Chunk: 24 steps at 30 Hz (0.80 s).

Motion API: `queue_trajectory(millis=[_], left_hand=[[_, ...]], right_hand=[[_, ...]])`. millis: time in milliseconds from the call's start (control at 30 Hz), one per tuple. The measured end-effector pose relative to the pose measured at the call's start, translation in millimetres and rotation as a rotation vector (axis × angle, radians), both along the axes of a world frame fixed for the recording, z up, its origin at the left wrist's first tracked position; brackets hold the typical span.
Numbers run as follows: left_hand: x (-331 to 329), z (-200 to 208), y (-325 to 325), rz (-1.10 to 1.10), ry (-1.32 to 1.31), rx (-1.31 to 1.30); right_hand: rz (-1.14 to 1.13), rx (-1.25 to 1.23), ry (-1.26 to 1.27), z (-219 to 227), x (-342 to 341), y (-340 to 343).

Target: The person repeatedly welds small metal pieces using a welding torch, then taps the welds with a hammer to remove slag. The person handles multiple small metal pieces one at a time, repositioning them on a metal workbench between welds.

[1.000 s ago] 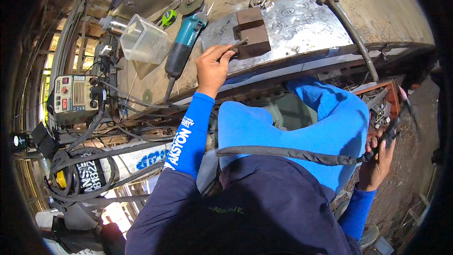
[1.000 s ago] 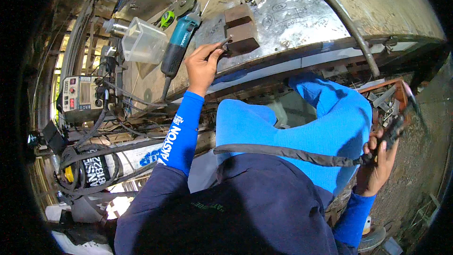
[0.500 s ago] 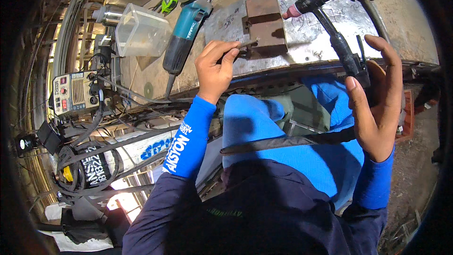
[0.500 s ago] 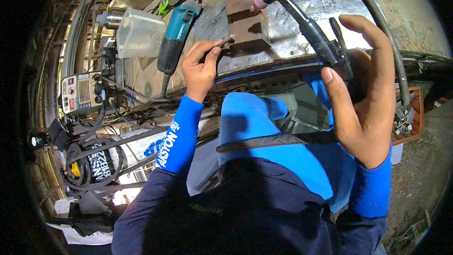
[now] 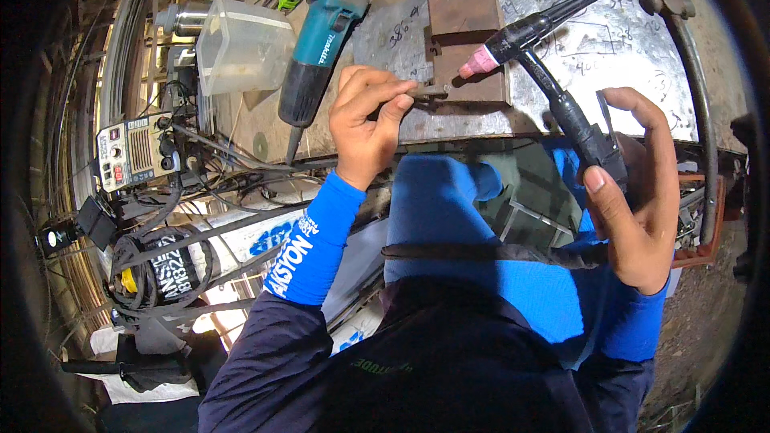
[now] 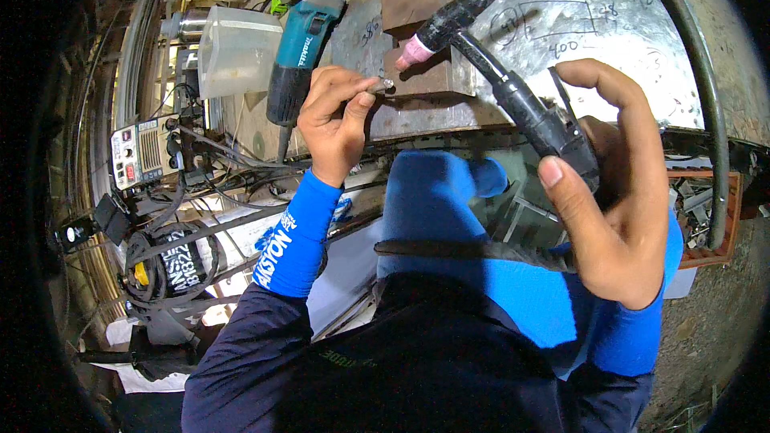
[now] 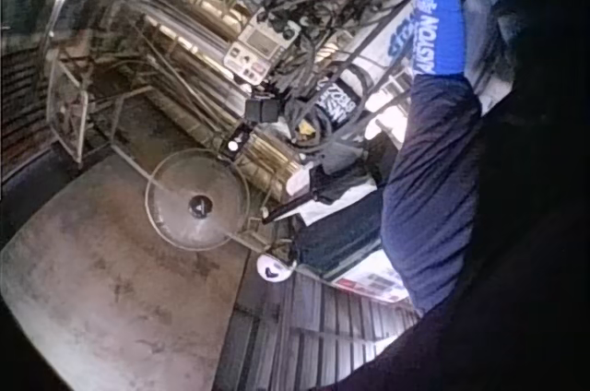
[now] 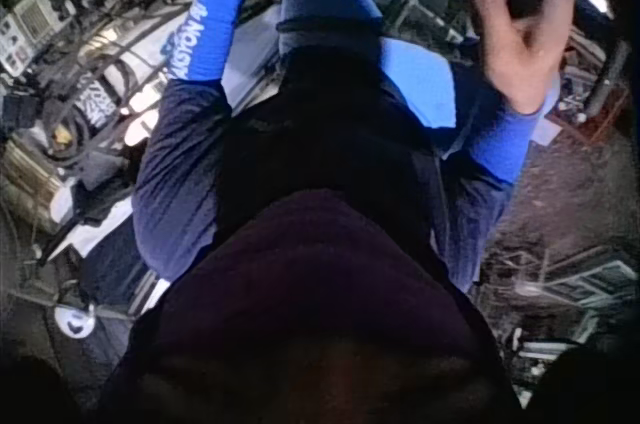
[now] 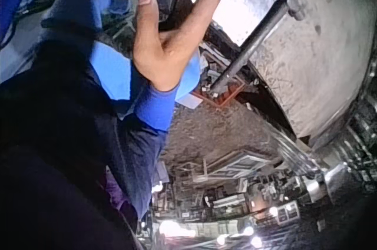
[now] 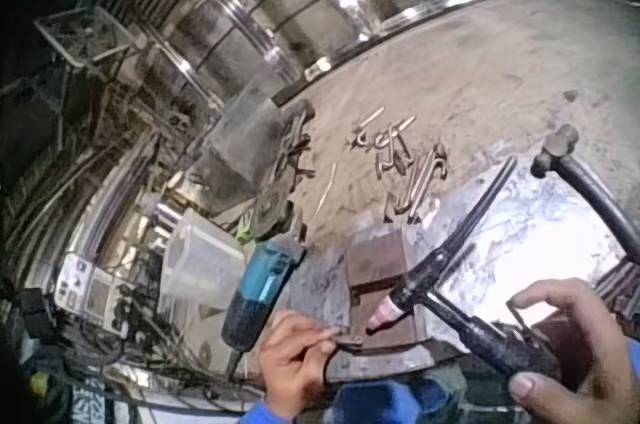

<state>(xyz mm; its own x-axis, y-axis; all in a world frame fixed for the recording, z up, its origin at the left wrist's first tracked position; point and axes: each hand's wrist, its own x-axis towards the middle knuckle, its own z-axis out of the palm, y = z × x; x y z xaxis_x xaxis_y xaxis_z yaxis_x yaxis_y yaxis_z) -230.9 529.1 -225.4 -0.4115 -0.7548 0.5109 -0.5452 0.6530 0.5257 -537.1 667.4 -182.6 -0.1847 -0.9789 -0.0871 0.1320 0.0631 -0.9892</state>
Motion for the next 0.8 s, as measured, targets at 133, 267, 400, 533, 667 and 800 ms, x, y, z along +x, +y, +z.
queue_trajectory(millis=[133, 267, 400, 533, 667, 800], left_hand=[[1.3, -2.2, 1.0, 0.004, 0.004, -0.013], [0.0, -3.5, -1.2, -0.022, 0.015, -0.023], [1.5, -3.8, -1.4, -0.024, 0.007, -0.02], [-0.1, -2.6, -1.2, -0.029, 0.021, -0.011], [-0.2, -3.0, 0.8, -0.013, 0.015, -0.01], [0.1, -2.4, 0.4, -0.017, 0.026, 0.001]], right_hand=[[0.041, 0.009, -0.001, -2.5, 0.4, -2.1], [0.05, -0.013, 0.054, -4.3, 1.0, 0.9], [0.048, -0.159, 0.1, -10.9, 8.3, 2.7], [0.015, -0.199, 0.124, -13.3, 13.3, 3.6], [0.029, -0.216, 0.154, -12.2, 12.4, 4.8], [0.016, -0.291, 0.197, -14.7, 13.1, 5.0]])
